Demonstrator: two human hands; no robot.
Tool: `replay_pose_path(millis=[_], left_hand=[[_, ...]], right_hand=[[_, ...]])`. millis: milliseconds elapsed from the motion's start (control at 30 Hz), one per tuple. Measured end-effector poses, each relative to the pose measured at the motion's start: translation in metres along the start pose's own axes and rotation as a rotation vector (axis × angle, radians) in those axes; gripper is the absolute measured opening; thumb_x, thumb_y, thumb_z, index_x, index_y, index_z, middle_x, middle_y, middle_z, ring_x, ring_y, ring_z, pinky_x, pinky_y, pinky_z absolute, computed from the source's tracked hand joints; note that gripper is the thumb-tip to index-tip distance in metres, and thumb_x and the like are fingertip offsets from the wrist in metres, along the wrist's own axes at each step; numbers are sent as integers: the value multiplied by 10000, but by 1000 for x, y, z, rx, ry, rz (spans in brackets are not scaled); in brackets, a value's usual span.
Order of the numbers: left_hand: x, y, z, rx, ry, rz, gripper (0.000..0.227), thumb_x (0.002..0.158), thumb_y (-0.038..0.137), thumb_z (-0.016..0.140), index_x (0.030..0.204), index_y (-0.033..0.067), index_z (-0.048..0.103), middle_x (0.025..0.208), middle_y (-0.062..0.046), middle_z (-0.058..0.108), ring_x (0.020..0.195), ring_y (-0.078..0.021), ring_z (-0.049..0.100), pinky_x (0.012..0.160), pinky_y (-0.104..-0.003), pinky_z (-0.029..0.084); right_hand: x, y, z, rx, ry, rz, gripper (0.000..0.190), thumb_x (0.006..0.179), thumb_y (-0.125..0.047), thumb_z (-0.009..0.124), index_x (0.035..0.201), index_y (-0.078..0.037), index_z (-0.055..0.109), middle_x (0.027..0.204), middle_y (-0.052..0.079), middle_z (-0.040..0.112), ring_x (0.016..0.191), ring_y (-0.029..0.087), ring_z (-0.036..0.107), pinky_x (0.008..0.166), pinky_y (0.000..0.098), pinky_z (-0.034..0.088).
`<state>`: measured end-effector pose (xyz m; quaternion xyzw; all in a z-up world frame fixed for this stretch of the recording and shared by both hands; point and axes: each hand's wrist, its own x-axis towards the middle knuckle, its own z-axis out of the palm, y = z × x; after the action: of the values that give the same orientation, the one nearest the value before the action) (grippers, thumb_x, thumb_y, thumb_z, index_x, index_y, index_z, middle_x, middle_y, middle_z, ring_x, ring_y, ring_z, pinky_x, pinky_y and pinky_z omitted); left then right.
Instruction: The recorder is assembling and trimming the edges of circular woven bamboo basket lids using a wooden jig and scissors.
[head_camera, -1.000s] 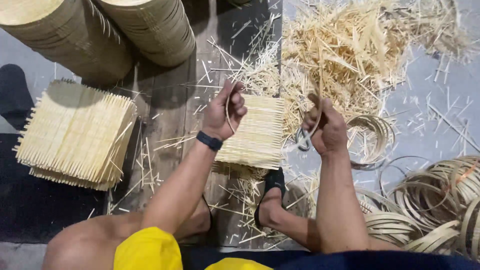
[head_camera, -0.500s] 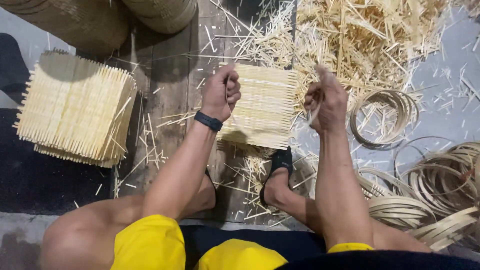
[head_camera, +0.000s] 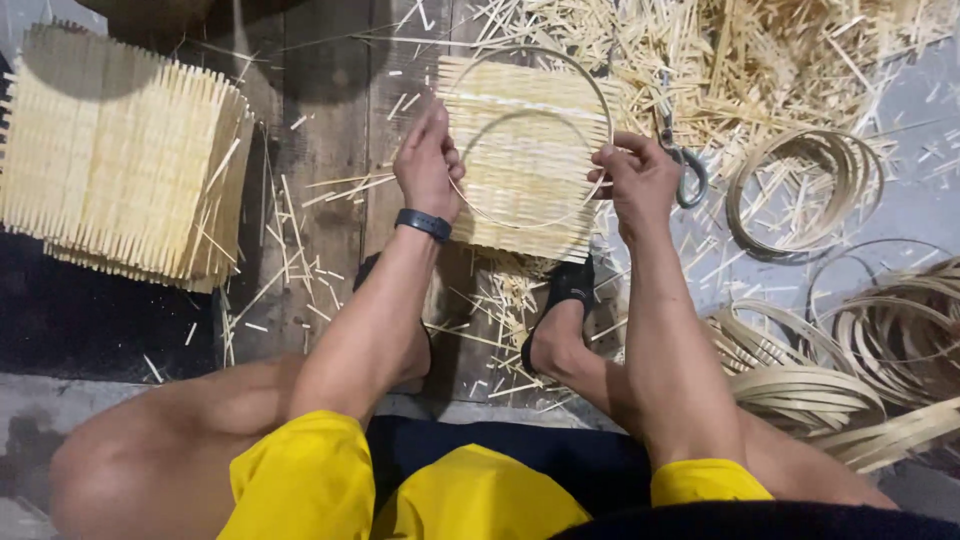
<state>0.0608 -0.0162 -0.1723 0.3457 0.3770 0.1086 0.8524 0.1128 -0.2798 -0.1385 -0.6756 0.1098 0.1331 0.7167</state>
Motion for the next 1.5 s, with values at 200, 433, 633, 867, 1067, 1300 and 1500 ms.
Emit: replay_pose_path(millis=[200, 433, 633, 867, 1067, 1300, 1500], left_hand=[[39, -27, -47, 1084, 105, 555, 191, 778, 145, 826, 963, 108, 850, 893, -103, 771, 755, -201, 722, 737, -339, 576], [32, -8, -36, 1306, 114, 429, 227, 664, 135, 847, 885, 92, 818, 854, -115, 776, 787, -242, 745, 758, -351, 581], [54, -20, -56, 1210, 114, 251, 206, 632, 98, 862, 832, 112, 817, 834, -47, 797, 759, -166, 770, 761, -311, 624], [54, -11, -55, 1239, 92, 191, 281, 528, 27, 923, 774, 87, 802, 816, -59, 792, 766, -176, 750, 730, -309, 610], [59, -6, -56, 1234, 69, 173, 263, 543, 39, 952, 754, 79, 801, 802, -61, 788, 739, -164, 752, 695, -307, 606], [63, -8, -58, 1010, 59, -54, 64, 684, 21, 788, 734, 29, 749, 744, -109, 772, 627, -180, 756, 593, -347, 630], [60, -9, -54, 1193, 10, 168, 210, 676, 229, 932, 724, 73, 799, 712, -70, 774, 649, -136, 734, 656, -299, 590]], right_hand=[[23, 55, -2, -502, 161, -146, 160, 838, -104, 785, 933, 23, 782, 768, 105, 745, 666, 178, 701, 596, 284, 559], [18, 67, -2, -905, 213, -379, 196, 830, -131, 831, 997, -31, 810, 812, 172, 757, 714, 243, 735, 710, 356, 571], [16, 60, 0, -813, 195, -292, 187, 806, -145, 813, 959, -38, 805, 782, 145, 763, 686, 240, 750, 702, 336, 577], [20, 63, -5, -858, 204, -401, 182, 819, -149, 834, 958, -33, 811, 789, 162, 752, 694, 265, 742, 702, 354, 576], [19, 65, -4, -810, 188, -385, 167, 826, -152, 838, 942, -33, 821, 773, 148, 760, 675, 233, 726, 685, 337, 560], [25, 88, -14, -710, 192, -244, 201, 822, -192, 845, 933, -30, 802, 766, 97, 767, 680, 154, 721, 669, 305, 570], [31, 88, -19, -755, 188, -245, 180, 799, -171, 858, 914, -39, 817, 752, 90, 767, 659, 136, 711, 659, 291, 562]])
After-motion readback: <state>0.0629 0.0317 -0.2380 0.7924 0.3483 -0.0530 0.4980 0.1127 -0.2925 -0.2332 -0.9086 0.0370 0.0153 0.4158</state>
